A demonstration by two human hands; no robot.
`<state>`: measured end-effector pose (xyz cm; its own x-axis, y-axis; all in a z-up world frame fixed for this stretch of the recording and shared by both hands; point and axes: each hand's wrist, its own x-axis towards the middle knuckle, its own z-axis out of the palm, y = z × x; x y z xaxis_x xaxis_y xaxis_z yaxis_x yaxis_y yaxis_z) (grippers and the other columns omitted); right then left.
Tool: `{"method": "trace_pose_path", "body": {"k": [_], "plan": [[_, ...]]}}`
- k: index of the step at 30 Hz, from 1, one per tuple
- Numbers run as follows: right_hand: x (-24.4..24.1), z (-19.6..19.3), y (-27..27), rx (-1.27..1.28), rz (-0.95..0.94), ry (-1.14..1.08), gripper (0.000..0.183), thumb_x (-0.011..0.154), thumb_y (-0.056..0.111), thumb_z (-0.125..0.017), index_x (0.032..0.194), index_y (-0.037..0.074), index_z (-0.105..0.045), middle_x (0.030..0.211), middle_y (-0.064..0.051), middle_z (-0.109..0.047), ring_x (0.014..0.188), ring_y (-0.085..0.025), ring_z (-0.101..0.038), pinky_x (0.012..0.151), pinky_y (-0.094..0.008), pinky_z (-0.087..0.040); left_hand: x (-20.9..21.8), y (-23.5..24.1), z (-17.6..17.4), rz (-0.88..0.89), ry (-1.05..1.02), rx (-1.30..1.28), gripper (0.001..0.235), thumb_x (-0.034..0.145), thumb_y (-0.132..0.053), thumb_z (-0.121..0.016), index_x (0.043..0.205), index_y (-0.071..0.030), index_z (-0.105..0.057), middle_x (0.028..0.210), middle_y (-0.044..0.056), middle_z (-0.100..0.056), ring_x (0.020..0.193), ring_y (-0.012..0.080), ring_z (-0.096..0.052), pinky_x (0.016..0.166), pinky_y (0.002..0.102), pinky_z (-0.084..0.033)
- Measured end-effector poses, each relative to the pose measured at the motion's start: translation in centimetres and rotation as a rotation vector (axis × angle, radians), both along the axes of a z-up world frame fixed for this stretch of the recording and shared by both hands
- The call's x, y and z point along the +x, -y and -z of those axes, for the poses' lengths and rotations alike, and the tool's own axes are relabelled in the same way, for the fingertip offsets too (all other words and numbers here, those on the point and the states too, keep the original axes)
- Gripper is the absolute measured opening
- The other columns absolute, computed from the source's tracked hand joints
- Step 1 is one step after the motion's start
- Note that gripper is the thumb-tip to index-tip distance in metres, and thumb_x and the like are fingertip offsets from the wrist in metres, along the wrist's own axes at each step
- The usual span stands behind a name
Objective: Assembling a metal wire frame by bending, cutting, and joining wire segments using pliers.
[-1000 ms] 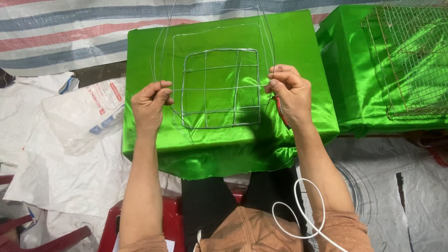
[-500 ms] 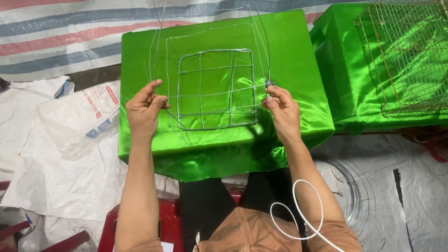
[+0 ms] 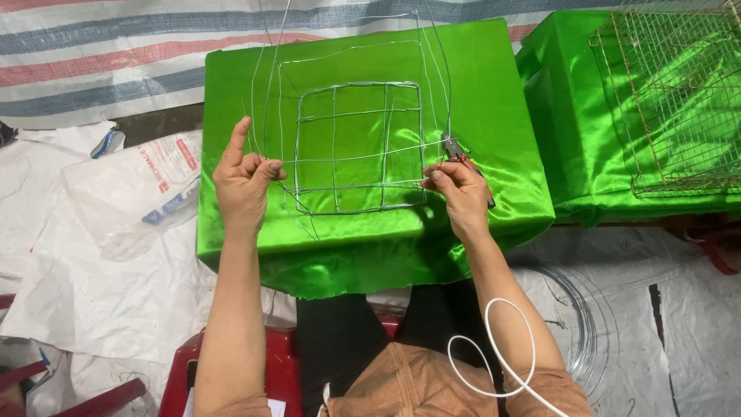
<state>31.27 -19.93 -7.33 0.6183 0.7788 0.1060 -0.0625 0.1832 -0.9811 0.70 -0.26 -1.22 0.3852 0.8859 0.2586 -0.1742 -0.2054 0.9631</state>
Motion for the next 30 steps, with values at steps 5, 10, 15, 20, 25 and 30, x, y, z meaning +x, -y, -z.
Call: {"method": "trace_pose_path", "body": {"k": [5, 10, 15, 20, 25, 30], "plan": [[0.0, -0.3, 0.1, 0.002, 0.007, -0.012, 0.012, 0.099, 0.004, -0.070, 0.108, -0.002, -0.073, 0.097, -0.019, -0.074, 0.085, -0.024, -0.075, 0.081, -0.041, -0.065, -0.3, 0.2, -0.2, 0.012, -0.010, 0.010, 0.078, 0.095, -0.007, -0.079, 0.160, -0.005, -0.037, 0.078, 0.013, -0.069, 0.074, 0.0154, -0.066, 0.083, 0.030, -0.064], [-0.2, -0.3, 0.1, 0.003, -0.005, -0.017, 0.012, 0.099, 0.004, -0.069, 0.109, -0.003, -0.073, 0.098, -0.020, -0.075, 0.086, -0.025, -0.075, 0.082, -0.042, -0.065, -0.7, 0.4, 0.2, -0.013, -0.044, 0.031, 0.074, 0.093, -0.006, -0.080, 0.156, -0.003, -0.043, 0.081, 0.016, -0.070, 0.075, 0.0179, -0.068, 0.084, 0.032, -0.062], [-0.1, -0.4, 0.2, 0.003, -0.016, 0.009, 0.013, 0.099, 0.004, -0.069, 0.110, -0.003, -0.073, 0.098, -0.021, -0.075, 0.086, -0.027, -0.076, 0.082, -0.043, -0.064, -0.4, 0.3, 0.8, -0.063, 0.011, 0.006, 0.055, 0.092, -0.007, -0.082, 0.140, -0.002, -0.057, 0.078, 0.015, -0.070, 0.072, 0.0165, -0.067, 0.080, 0.031, -0.061], [-0.4, -1.0, 0.6, 0.009, -0.010, 0.044, 0.017, 0.102, 0.006, -0.067, 0.116, -0.003, -0.071, 0.101, -0.022, -0.074, 0.090, -0.027, -0.075, 0.084, -0.043, -0.064, 0.3, 0.4, 1.3, -0.106, 0.010, 0.049, 0.048, 0.092, -0.006, -0.085, 0.132, -0.002, -0.058, 0.074, 0.015, -0.069, 0.068, 0.0174, -0.067, 0.074, 0.030, -0.062], [-0.7, -2.0, 2.4, 0.001, 0.036, 0.213, 0.037, 0.104, 0.007, -0.065, 0.139, -0.002, -0.059, 0.121, -0.021, -0.068, 0.113, -0.026, -0.064, 0.097, -0.044, -0.057, 0.6, 0.7, 1.4, -0.140, 0.041, 0.044, 0.052, 0.092, -0.007, -0.087, 0.130, -0.006, -0.052, 0.070, 0.011, -0.068, 0.065, 0.0174, -0.066, 0.070, 0.029, -0.061], [-1.7, -3.4, 5.5, -0.138, 0.123, 0.665, 0.042, 0.100, 0.007, -0.069, 0.141, 0.001, -0.059, 0.123, -0.023, -0.063, 0.108, -0.040, -0.065, 0.091, -0.051, -0.057, 1.0, 1.3, 2.1, -0.218, 0.090, 0.060, 0.026, 0.091, -0.007, -0.086, 0.103, -0.002, -0.063, 0.078, 0.016, -0.072, 0.064, 0.0132, -0.068, 0.067, 0.025, -0.061]]}}
